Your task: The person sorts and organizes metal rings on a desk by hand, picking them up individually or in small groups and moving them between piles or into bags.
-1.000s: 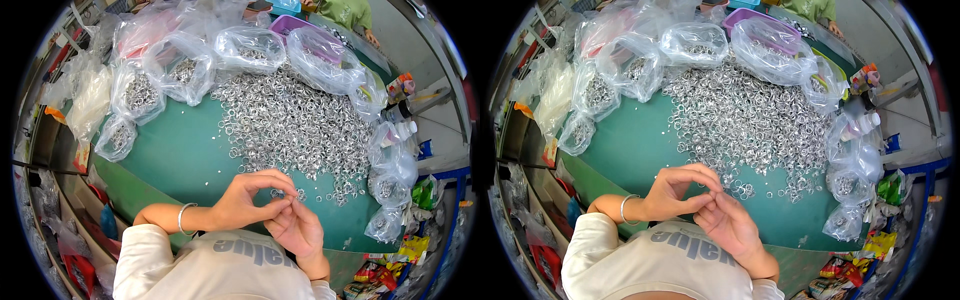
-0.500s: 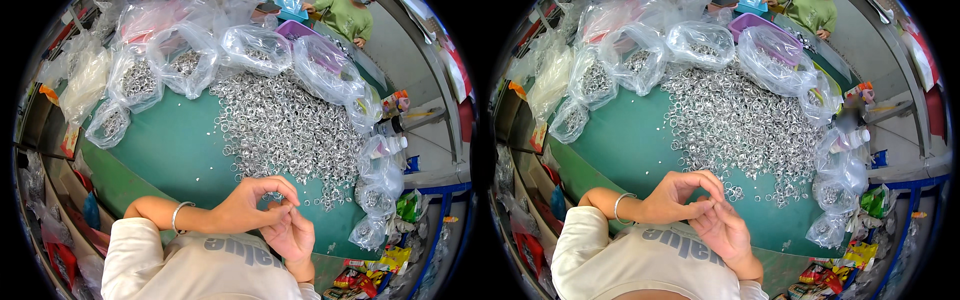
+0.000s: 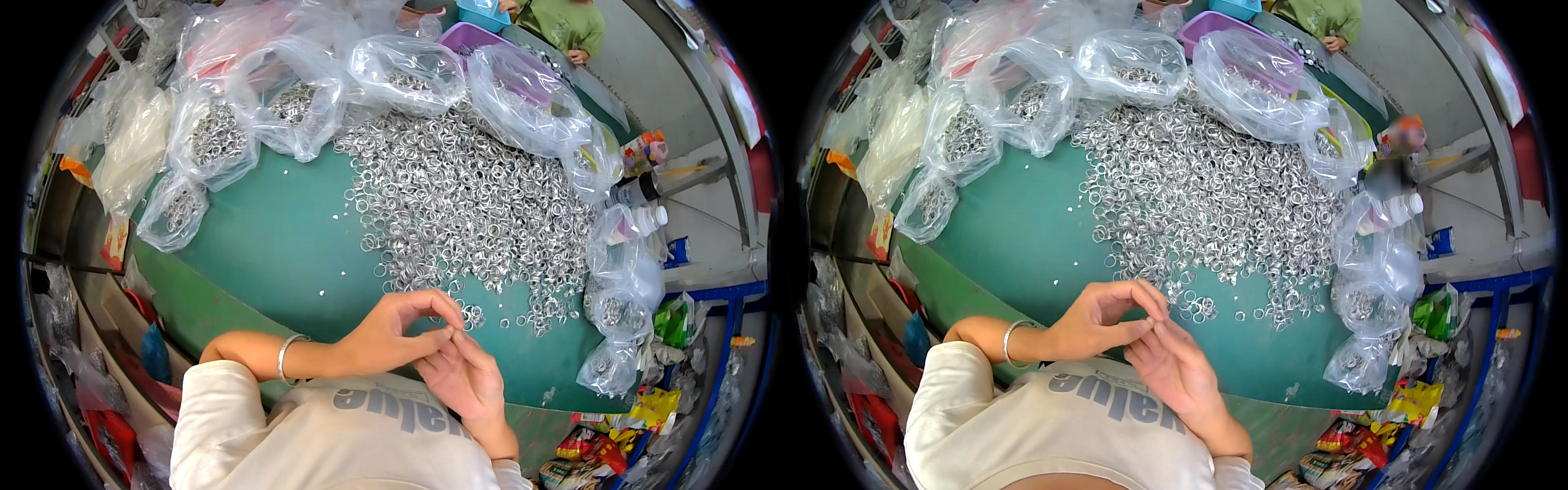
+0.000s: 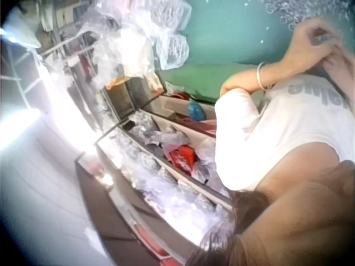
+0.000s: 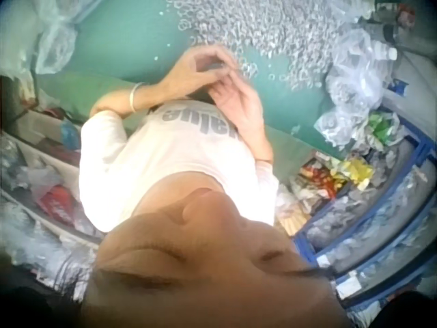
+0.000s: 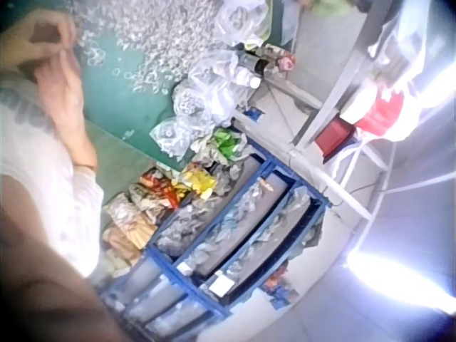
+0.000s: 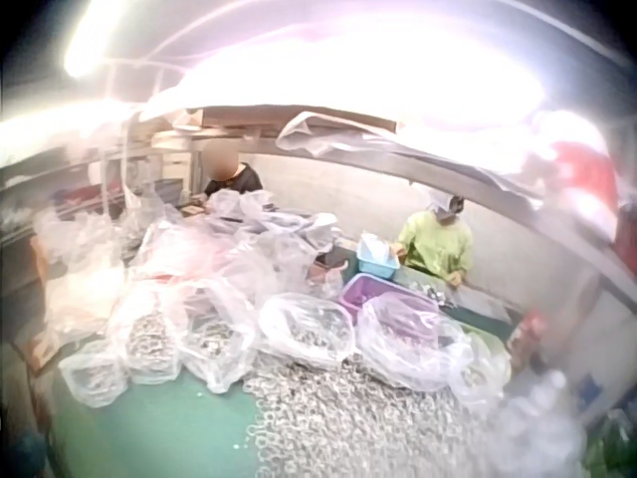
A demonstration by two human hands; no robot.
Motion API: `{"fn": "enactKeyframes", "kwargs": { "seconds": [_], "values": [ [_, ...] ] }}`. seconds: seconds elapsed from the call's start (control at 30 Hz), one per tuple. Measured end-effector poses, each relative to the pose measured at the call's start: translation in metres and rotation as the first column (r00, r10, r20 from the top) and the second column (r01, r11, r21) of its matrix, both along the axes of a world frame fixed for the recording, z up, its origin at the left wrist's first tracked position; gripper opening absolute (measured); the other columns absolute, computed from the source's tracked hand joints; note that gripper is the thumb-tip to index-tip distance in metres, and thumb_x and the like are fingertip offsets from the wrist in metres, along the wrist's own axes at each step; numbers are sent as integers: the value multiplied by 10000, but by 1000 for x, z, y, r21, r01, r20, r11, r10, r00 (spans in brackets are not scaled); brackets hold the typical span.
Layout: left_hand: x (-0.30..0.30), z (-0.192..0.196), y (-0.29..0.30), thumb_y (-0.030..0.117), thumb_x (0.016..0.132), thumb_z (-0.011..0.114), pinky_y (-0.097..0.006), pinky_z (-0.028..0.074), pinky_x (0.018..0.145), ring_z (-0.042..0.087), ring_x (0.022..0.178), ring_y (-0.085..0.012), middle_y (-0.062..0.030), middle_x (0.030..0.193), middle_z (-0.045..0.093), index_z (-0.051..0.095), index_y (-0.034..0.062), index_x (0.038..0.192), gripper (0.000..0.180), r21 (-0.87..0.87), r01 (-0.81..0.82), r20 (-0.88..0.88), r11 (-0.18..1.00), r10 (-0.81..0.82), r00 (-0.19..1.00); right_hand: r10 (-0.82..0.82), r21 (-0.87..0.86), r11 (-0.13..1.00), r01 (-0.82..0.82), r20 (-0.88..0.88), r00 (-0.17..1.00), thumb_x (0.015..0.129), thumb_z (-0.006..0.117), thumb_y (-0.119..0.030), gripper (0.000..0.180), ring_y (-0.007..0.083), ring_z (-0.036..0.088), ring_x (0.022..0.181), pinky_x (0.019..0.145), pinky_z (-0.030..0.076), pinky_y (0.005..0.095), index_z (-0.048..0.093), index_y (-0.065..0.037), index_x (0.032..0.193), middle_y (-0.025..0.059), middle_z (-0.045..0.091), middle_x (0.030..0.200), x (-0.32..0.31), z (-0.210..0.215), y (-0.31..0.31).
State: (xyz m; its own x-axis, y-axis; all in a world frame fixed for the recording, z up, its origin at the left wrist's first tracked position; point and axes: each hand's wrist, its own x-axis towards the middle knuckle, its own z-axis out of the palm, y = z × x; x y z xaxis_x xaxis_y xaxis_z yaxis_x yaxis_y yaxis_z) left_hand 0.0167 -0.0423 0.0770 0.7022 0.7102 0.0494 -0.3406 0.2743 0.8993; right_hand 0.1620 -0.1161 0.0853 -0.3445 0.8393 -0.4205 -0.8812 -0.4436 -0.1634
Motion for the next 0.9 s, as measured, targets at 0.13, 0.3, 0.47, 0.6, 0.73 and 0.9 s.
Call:
{"fn": "enactKeyframes", "kwargs": {
  "seconds": [0.13,0.3,0.47,0.6,0.73,0.9],
  "values": [
    [-3,-19,4,38,838,588,-333,391,932,515,1033,-188,-80,1055,541,588,29,993,155,118,14,-126,993,1,992,-8,113,994,-12,178,984,918,548,-146,163,115,518,800,720,405,268,561,-11,1010,11,568,869,8,-30,-3],
    [-6,-49,15,69,791,661,-432,352,976,480,1115,-307,-107,1151,524,583,38,1066,288,764,88,-428,639,400,811,-174,188,972,-139,979,104,868,606,-56,72,143,528,687,659,420,274,613,8,836,55,584,748,31,-69,-7],
    [10,-82,35,140,782,673,-500,312,1016,399,1215,-329,-126,1301,439,509,61,1211,466,874,303,-484,381,612,625,-478,300,875,-379,658,-583,773,677,-63,180,310,511,952,811,407,402,629,-21,941,113,576,1011,43,-80,21],
    [14,-94,35,114,733,688,-485,298,1031,399,1216,-314,-126,1308,424,508,87,1225,525,829,490,-547,269,571,612,-525,136,820,-556,566,-636,767,694,-145,291,307,411,1182,960,297,492,624,-51,1034,95,491,1236,36,-79,40],
    [-1,-93,39,63,718,617,-468,331,969,455,1129,-282,-122,1208,487,571,72,1132,417,842,426,-539,331,563,626,-499,63,828,-556,534,-682,777,679,-163,269,305,393,1232,1022,217,536,630,-70,1025,84,498,1233,44,-96,33],
    [-23,-100,41,-27,684,663,-397,417,839,514,986,-286,-114,1123,508,589,66,1025,361,869,153,-441,471,596,671,-377,91,924,-373,398,-837,788,644,-100,156,293,439,1176,1017,226,510,635,-73,941,63,557,1105,78,-103,20]
  ]
}}
